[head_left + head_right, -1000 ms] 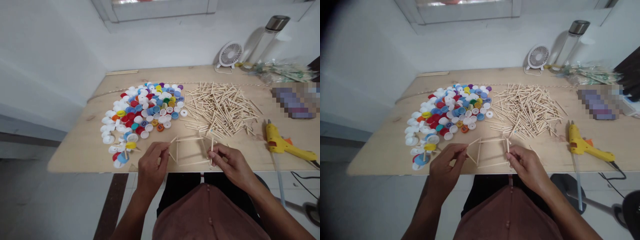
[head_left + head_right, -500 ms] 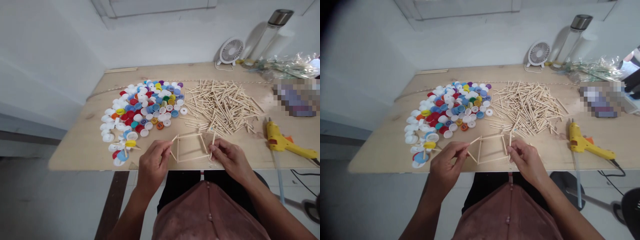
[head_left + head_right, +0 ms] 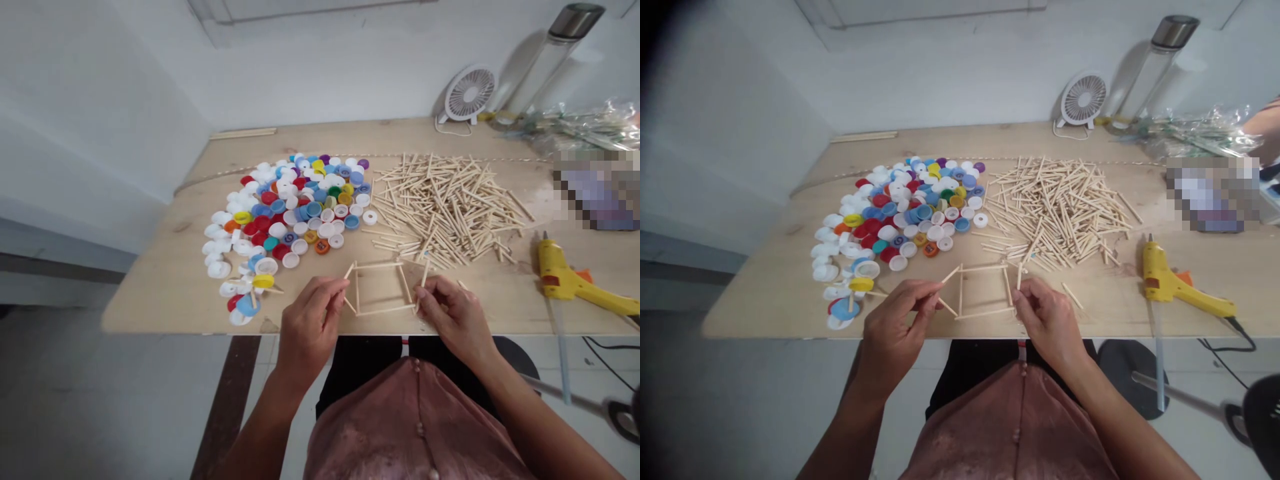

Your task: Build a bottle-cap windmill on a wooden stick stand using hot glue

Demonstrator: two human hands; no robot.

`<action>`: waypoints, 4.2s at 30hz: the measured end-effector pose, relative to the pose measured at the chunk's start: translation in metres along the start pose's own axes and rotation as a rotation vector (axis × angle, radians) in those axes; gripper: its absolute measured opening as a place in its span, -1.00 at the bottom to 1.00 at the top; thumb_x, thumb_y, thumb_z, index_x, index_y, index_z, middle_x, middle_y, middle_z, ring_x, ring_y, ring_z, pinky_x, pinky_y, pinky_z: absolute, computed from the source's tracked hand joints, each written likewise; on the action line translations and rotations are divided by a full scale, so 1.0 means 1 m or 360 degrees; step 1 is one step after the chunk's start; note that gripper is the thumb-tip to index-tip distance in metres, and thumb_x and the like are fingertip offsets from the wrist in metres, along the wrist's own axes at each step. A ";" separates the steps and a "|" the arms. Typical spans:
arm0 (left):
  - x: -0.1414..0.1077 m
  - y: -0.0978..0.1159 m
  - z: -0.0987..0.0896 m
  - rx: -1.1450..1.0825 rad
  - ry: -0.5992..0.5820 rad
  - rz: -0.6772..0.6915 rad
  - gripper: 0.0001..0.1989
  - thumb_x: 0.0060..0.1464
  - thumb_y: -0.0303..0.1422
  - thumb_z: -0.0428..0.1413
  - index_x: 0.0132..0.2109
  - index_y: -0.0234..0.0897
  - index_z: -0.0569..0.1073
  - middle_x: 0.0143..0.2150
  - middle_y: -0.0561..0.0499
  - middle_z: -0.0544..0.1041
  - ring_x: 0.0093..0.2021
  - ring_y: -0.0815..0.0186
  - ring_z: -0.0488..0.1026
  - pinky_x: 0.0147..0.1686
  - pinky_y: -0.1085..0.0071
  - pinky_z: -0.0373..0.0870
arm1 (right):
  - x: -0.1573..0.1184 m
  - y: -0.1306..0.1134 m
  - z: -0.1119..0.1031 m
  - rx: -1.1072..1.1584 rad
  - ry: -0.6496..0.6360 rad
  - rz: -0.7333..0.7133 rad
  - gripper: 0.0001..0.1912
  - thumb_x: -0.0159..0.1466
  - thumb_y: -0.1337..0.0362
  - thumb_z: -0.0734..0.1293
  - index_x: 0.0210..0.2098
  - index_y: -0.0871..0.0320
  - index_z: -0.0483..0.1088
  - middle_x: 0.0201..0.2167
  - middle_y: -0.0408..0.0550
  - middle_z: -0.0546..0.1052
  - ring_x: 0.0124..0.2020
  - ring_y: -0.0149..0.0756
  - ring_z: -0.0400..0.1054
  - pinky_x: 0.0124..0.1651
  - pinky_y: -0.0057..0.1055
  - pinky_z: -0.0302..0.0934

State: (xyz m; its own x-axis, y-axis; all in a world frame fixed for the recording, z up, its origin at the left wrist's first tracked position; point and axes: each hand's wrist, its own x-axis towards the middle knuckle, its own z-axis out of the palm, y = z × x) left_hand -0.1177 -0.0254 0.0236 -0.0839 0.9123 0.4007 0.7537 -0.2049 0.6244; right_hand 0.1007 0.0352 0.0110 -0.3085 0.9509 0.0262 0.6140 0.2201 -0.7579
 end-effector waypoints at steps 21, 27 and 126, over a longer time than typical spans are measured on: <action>0.003 0.001 -0.003 0.0038 -0.0095 0.0017 -0.84 0.20 -0.50 -0.02 -0.14 -0.28 0.43 -0.27 -0.02 0.52 -0.26 0.35 0.50 -0.26 0.43 0.45 | -0.034 -0.009 0.003 -0.0402 0.0373 -0.0698 -0.87 0.30 0.38 0.23 -0.16 0.14 0.35 -0.34 -0.04 0.51 -0.34 -0.34 0.40 -0.27 -0.42 0.26; 0.003 0.000 -0.001 0.0094 -0.0112 0.0034 -0.83 0.19 -0.51 -0.01 -0.11 -0.29 0.42 -0.27 -0.02 0.52 -0.24 0.34 0.50 -0.25 0.44 0.45 | -0.024 -0.029 0.026 -0.0697 -0.0189 -0.1026 -0.82 0.35 0.43 0.17 -0.22 0.21 0.41 -0.30 0.00 0.49 -0.30 -0.26 0.31 -0.24 -0.33 0.17; -0.028 0.005 0.028 -0.0122 -0.0060 -0.0580 -0.67 0.17 -0.34 -0.02 0.08 -0.23 0.33 -0.39 0.09 0.54 -0.41 0.35 0.53 -0.37 0.45 0.44 | -0.021 0.020 0.020 -0.0285 0.0283 -0.0510 -0.81 0.33 0.28 0.21 -0.34 0.16 0.42 -0.48 -0.08 0.51 -0.43 -0.33 0.40 -0.36 -0.44 0.25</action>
State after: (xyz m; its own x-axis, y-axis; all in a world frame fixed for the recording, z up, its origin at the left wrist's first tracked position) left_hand -0.0930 -0.0423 -0.0034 -0.3125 0.9424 0.1190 0.6280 0.1109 0.7703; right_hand 0.1046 0.0154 -0.0176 -0.3838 0.8475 0.3668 0.6289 0.5307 -0.5682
